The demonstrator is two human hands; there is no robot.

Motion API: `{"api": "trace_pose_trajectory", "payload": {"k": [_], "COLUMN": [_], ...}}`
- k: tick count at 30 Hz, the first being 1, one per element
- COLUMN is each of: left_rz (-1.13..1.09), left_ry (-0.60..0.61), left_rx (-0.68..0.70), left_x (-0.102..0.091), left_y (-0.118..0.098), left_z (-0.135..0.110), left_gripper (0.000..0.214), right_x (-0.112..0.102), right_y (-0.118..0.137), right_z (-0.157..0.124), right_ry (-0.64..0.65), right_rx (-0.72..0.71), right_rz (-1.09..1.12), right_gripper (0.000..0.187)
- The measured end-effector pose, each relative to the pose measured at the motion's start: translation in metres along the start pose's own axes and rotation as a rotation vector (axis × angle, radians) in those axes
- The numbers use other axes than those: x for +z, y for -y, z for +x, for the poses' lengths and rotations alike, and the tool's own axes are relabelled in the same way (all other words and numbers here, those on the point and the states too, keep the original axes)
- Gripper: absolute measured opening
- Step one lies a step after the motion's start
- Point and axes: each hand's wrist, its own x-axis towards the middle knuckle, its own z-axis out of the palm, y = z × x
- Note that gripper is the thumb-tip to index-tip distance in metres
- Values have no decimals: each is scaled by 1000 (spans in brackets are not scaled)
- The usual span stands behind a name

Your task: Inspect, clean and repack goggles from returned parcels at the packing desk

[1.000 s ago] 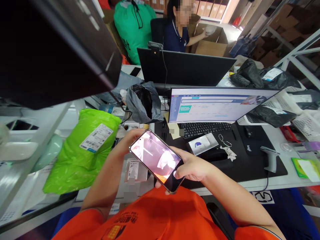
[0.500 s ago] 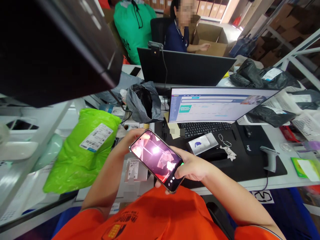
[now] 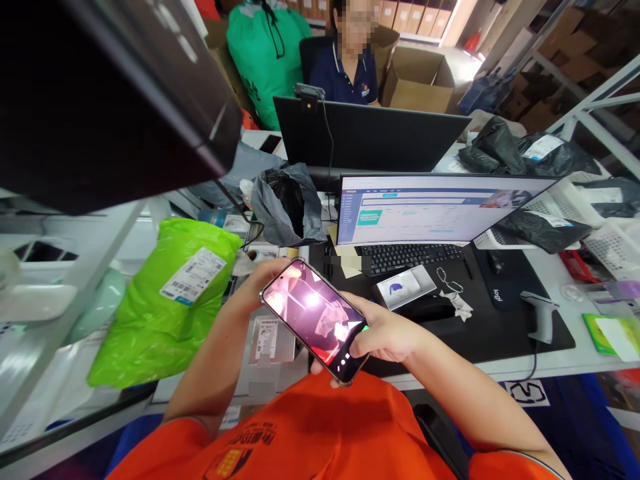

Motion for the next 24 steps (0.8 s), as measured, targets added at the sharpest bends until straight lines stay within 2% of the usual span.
{"api": "trace_pose_trajectory", "payload": {"k": [5,8,10,13,16,20,24], "left_rz": [100,210,296,494,699,864,892], "left_ry": [-66,-127,-159,-169,-165,-74,10], "left_rx": [-13,-67,-97,-88,22,178,157], "left_x": [7,16,23,33,41,49,54], "left_y": [1,5,5,0,-8,-18,-24], "left_z": [-5,-10,-15,-20,-22,-18,-15], "left_gripper": [24,19,36,77,91,88,88], "right_x": [2,3,3,-2,-7,-9,-6], "right_y": [-3,-8,-11,-16,-20,-23,-25], "right_z": [-3,-7,-11,-22,-32,-38,-37], "right_ry": [-64,-148,-215,-368,-490,-535,-515], "right_rx": [-62,-174,-259,-368,-384,-349,-344], "right_rz": [-24,-34,-55,-122,-174,-149,-161], "right_gripper": [101,91,80,72,70,75,76]}}
